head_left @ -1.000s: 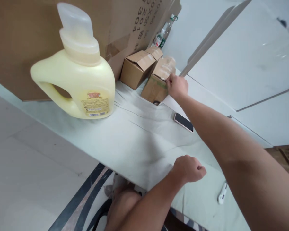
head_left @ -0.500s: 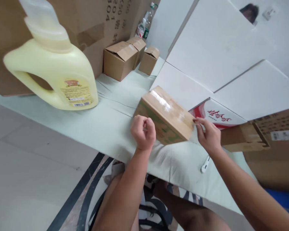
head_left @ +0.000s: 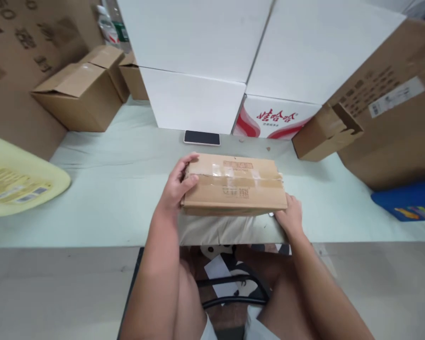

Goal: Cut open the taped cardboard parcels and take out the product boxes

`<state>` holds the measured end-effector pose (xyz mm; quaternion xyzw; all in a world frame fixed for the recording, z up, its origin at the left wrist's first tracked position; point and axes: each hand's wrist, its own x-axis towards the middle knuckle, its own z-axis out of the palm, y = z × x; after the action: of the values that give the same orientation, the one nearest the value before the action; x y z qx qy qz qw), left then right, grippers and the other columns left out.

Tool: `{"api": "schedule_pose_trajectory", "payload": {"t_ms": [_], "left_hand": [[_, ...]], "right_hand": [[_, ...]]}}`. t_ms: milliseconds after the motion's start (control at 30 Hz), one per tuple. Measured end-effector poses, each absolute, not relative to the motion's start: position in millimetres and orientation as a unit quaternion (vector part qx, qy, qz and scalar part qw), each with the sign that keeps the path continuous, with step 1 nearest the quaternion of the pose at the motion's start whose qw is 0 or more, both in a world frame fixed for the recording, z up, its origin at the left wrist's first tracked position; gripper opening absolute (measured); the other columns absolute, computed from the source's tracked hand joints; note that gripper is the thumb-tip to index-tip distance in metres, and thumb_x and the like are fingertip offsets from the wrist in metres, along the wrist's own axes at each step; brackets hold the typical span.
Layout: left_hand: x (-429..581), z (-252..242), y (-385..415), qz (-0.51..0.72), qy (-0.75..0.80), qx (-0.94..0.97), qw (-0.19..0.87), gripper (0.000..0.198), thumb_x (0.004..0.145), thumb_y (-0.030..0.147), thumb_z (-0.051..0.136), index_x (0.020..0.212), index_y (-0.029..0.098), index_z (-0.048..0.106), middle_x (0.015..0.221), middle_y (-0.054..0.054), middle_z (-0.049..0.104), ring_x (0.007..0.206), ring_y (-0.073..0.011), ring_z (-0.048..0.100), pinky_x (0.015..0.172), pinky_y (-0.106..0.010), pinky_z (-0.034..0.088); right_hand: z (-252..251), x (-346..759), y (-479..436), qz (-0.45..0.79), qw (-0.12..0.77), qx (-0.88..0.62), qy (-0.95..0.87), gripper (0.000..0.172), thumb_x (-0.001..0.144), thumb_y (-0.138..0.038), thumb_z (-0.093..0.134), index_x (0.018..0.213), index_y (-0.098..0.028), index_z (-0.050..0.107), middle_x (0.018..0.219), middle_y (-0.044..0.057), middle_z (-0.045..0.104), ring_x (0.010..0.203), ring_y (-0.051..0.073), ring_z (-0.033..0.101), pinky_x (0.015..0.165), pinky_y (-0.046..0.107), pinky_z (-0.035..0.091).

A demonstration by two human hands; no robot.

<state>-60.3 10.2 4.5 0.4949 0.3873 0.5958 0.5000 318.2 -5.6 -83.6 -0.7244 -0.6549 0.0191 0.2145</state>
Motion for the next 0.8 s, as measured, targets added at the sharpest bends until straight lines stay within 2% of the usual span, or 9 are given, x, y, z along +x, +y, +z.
{"api": "schedule_pose_trajectory", "payload": {"t_ms": [167,400,667,800], "left_hand": [[-48.8,5.2,10.2,0.589,0.386,0.477,0.526,0.054,0.073,0.043,0.079,0.123,0.030,0.064,0.124,-0.004,0.064,0.104,-0.0239,0.066,0.083,-0.031,0.058],[-44.4,4.0,3.9,0.622,0.399,0.449,0.503,0.052,0.061,0.037,0.083,0.110,0.029,0.069,0.121,-0.002,0.064,0.101,-0.0232,0.066,0.081,-0.030,0.057],[-32.1,-4.7,-28.8,0.627,0.400,0.451,0.494,0.051,0.064,0.038,0.081,0.112,0.030,0.068,0.121,-0.003,0.065,0.112,-0.0285,0.065,0.092,-0.039,0.057],[-13.8,-6.4,-47.4,0.636,0.399,0.446,0.487,0.050,0.065,0.040,0.079,0.112,0.031,0.067,0.124,-0.003,0.065,0.115,-0.0293,0.064,0.095,-0.041,0.057]], "right_hand": [[-79.8,315.1,-3.1,0.051,0.153,-0.735,-0.659,0.039,0.083,-0.037,0.054,0.112,-0.021,0.074,0.108,0.014,0.062,0.099,0.030,0.052,0.085,0.042,0.042],[-76.5,320.4,-10.1,0.082,0.197,-0.706,-0.675,0.038,0.087,-0.037,0.055,0.114,-0.023,0.077,0.105,0.013,0.061,0.101,0.030,0.051,0.085,0.042,0.040],[-81.7,327.5,-12.0,0.118,0.266,-0.694,-0.659,0.036,0.086,-0.028,0.052,0.114,-0.024,0.074,0.105,0.012,0.061,0.105,0.030,0.051,0.091,0.044,0.041],[-82.4,330.6,-12.2,0.132,0.304,-0.682,-0.652,0.037,0.085,-0.025,0.050,0.113,-0.021,0.073,0.103,0.011,0.059,0.101,0.027,0.054,0.093,0.042,0.044]]}}
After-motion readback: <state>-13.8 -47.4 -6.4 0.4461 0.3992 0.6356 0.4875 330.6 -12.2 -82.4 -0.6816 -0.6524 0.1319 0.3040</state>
